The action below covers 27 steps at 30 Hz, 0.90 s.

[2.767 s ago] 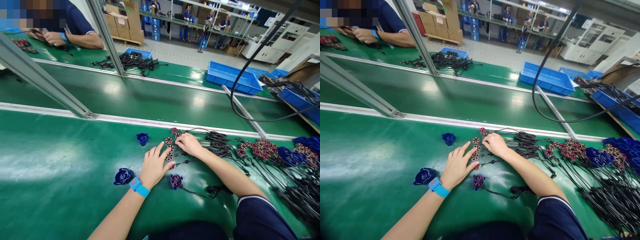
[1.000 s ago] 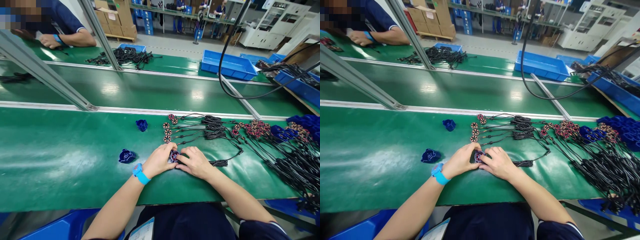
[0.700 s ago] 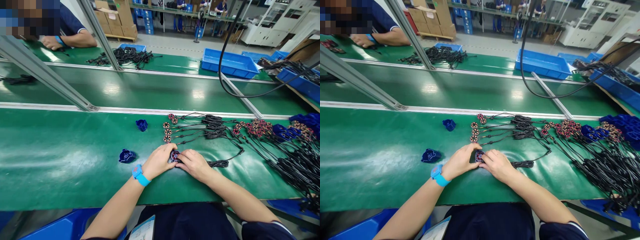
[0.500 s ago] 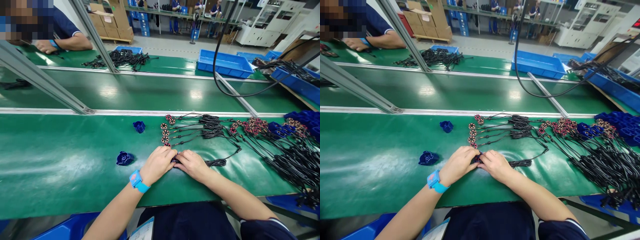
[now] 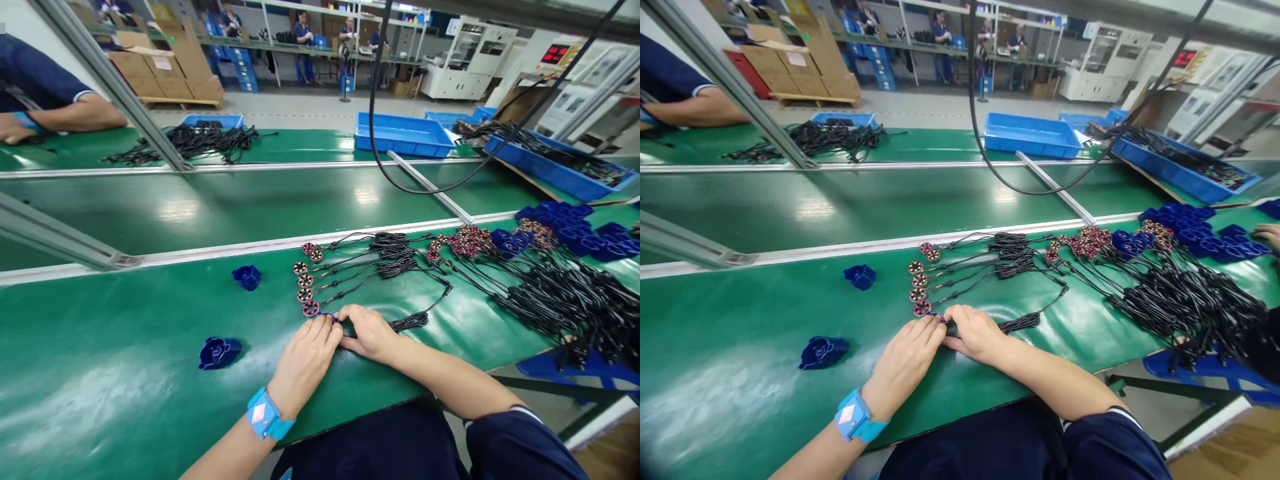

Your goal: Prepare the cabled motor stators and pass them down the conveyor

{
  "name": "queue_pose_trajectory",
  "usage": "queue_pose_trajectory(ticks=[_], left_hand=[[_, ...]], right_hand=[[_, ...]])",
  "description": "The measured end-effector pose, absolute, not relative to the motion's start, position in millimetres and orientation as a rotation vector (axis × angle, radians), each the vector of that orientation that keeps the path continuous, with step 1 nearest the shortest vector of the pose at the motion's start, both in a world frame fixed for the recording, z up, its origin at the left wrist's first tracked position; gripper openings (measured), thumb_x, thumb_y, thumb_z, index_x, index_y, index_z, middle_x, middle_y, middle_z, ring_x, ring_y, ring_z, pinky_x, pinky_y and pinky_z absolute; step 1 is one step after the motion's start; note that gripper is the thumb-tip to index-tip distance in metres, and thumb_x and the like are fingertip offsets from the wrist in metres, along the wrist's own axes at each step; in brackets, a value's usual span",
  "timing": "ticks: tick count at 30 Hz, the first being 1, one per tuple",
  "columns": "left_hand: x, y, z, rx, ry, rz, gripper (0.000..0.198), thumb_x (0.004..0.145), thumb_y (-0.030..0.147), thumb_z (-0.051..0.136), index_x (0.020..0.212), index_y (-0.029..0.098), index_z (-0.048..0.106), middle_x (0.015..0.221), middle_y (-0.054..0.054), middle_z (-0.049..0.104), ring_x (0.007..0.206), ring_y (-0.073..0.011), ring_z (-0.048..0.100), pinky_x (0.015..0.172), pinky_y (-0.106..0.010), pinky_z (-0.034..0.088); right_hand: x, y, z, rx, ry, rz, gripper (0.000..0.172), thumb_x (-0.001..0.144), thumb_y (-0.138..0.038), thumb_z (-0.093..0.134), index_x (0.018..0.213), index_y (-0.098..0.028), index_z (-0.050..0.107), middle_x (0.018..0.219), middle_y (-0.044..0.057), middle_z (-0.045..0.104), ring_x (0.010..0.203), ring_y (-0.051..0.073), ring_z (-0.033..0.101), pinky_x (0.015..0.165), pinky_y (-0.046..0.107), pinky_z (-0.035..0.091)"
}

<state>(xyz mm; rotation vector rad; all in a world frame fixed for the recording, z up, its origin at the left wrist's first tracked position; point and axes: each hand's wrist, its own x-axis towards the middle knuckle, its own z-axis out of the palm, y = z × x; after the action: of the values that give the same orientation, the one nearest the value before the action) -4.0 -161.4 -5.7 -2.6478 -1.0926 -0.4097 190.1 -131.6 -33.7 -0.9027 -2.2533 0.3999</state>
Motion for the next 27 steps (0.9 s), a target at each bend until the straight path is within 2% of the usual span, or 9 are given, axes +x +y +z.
queue_pose_trajectory(ticks=[3,9,14,17,19,22,27], left_hand=[[1,-163,-4,-2.688,-1.149,-0.346,0.027,0.089,0.000,0.042,0.109,0.009,0.058,0.110,-0.016,0.064,0.106,-0.0291,0.060,0.093,-0.042,0.050],[1,-156,4,-2.783,-1.165,-0.332,0.024,0.090,0.000,0.043,0.101,0.012,0.060,0.094,-0.011,0.063,0.085,-0.0256,0.059,0.080,-0.041,0.051],[-14,-147,3,-2.828,-1.281,-0.525,0.011,0.093,0.012,0.057,0.103,0.017,0.057,0.101,-0.009,0.066,0.099,-0.0275,0.058,0.082,-0.040,0.046],[-26,-139,2,-2.918,-1.470,-0.672,0.033,0.085,0.024,0.075,0.109,0.019,0.054,0.118,-0.010,0.062,0.108,-0.0280,0.056,0.084,-0.039,0.045],[-33,-134,2,-2.965,-1.569,-0.737,0.045,0.079,0.028,0.082,0.111,0.020,0.052,0.121,-0.010,0.061,0.110,-0.0278,0.057,0.087,-0.039,0.045],[-37,-129,2,-3.043,-1.644,-0.720,0.046,0.076,0.029,0.085,0.107,0.021,0.052,0.112,-0.006,0.065,0.105,-0.0258,0.060,0.087,-0.038,0.044],[-37,-129,5,-3.118,-1.590,-0.649,0.040,0.073,0.027,0.087,0.094,0.021,0.053,0.103,-0.001,0.067,0.099,-0.0229,0.061,0.085,-0.036,0.044]], right_hand=[[190,-131,-35,-0.926,-2.287,0.416,0.036,0.089,-0.029,0.068,0.115,-0.022,0.045,0.103,0.010,0.068,0.095,0.023,0.069,0.081,0.037,0.060],[188,-132,-32,-0.926,-2.298,0.379,0.037,0.090,-0.032,0.068,0.116,-0.020,0.046,0.105,0.011,0.068,0.095,0.023,0.069,0.081,0.036,0.060],[188,-134,-32,-0.941,-2.250,0.344,0.038,0.090,-0.038,0.069,0.116,-0.019,0.049,0.101,0.010,0.069,0.090,0.023,0.070,0.078,0.036,0.060],[188,-134,-30,-0.939,-2.273,0.345,0.034,0.091,-0.037,0.068,0.115,-0.018,0.052,0.101,0.011,0.069,0.091,0.024,0.070,0.079,0.038,0.060],[189,-134,-27,-0.922,-2.322,0.337,0.028,0.093,-0.033,0.066,0.113,-0.018,0.055,0.104,0.012,0.070,0.095,0.025,0.070,0.082,0.039,0.060],[188,-135,-22,-0.895,-2.393,0.284,0.024,0.095,-0.030,0.063,0.116,-0.018,0.058,0.107,0.012,0.071,0.100,0.025,0.068,0.086,0.040,0.059],[185,-137,-18,-0.891,-2.459,0.122,0.029,0.097,-0.028,0.059,0.123,-0.014,0.060,0.112,0.014,0.069,0.100,0.025,0.066,0.088,0.040,0.059]])
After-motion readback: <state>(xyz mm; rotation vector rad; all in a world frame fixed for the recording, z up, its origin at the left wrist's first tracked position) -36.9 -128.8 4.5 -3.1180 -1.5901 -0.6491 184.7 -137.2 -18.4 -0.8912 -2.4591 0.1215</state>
